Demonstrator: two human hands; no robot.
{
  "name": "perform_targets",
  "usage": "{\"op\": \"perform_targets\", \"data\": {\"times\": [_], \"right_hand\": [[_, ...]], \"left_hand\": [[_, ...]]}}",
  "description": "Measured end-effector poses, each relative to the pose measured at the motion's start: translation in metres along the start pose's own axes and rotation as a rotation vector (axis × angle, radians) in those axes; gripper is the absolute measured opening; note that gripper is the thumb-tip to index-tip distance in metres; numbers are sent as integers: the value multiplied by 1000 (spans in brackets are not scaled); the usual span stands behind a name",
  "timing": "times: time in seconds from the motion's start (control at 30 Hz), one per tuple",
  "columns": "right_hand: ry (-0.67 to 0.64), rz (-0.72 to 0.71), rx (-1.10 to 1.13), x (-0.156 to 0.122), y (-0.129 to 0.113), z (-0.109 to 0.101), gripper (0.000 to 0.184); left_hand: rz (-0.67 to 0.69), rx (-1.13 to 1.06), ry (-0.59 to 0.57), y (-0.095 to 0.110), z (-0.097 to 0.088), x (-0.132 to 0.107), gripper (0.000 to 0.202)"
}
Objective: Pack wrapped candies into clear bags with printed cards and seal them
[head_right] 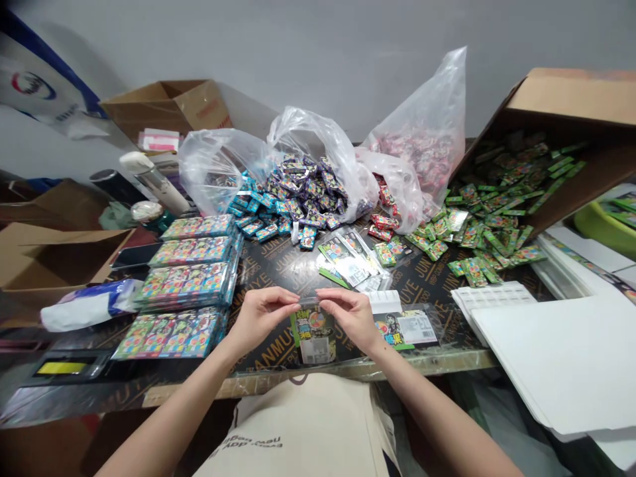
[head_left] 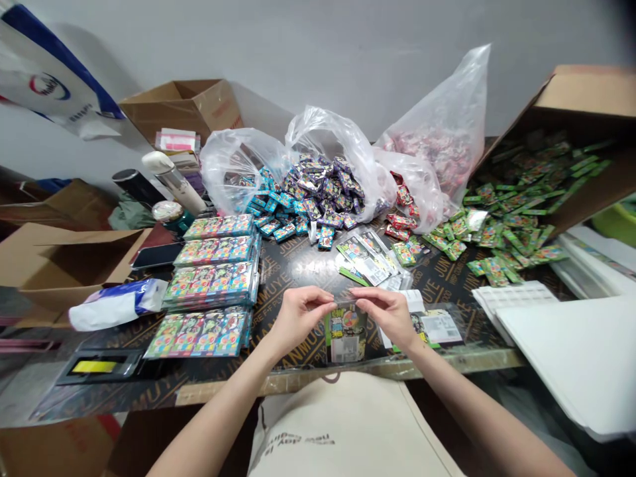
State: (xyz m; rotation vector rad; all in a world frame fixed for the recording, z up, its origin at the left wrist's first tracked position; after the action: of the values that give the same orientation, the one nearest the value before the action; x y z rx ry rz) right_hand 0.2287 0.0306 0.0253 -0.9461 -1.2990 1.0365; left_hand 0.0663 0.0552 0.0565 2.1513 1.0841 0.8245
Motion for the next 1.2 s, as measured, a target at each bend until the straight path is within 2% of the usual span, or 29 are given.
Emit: {"op": "perform_targets", "data": {"times": [0.13, 0.2, 0.33, 0.43, 0.5, 0.6, 0.7, 0.83, 0.97, 1.03, 1.1, 1.2], "right_hand": [[-76, -157, -79, -5, -7, 2, 22], [-98, -135, -75, -6, -3, 2, 24], [-3, 2, -19, -4, 8, -2, 25], [59, 96, 13, 0, 9, -1, 23], [36, 171, 57, 4, 7, 4, 20], [-36, 270, 122, 9, 2, 11, 22], [-48, 283, 83, 13, -5, 11, 21], [-51, 234, -15, 15, -15, 9, 19], [-91, 188, -86, 13, -14, 7, 19], [-139, 97, -133, 11, -14, 7, 17], [-236, -35, -189, 9, -20, 12, 17], [-305, -192, -320, 4, -46, 17, 24]], "left_hand": [[156, 143, 23, 10, 5, -2, 7], [157, 148, 56, 8, 6, -3, 6], [50, 125, 114, -2, 2, -2, 8], [20, 114, 118, -1, -3, -1, 13], [-11, 69, 94, -1, -5, 1, 14], [-158, -103, 9, -10, -1, 4, 14], [-280, -236, -61, -18, 7, 7, 17], [-263, -219, -41, -15, 6, 7, 15], [-23, -13, 34, 2, -2, -1, 12], [105, 92, 63, 10, -3, -8, 11], [165, 140, 72, 12, -2, -12, 10], [113, 115, 92, 3, 1, -9, 7]]}}
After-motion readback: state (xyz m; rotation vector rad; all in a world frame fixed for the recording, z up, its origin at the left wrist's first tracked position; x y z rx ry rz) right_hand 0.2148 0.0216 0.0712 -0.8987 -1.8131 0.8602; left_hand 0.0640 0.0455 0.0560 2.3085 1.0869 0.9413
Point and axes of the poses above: each hand's wrist, its own x-axis towards the middle knuckle, its own z-axis out of the palm, y = z × x, the point moved 8 cm from there along x, towards the middle knuckle, and after that the axes turned 13 degrees about x, right-handed, at the moved point
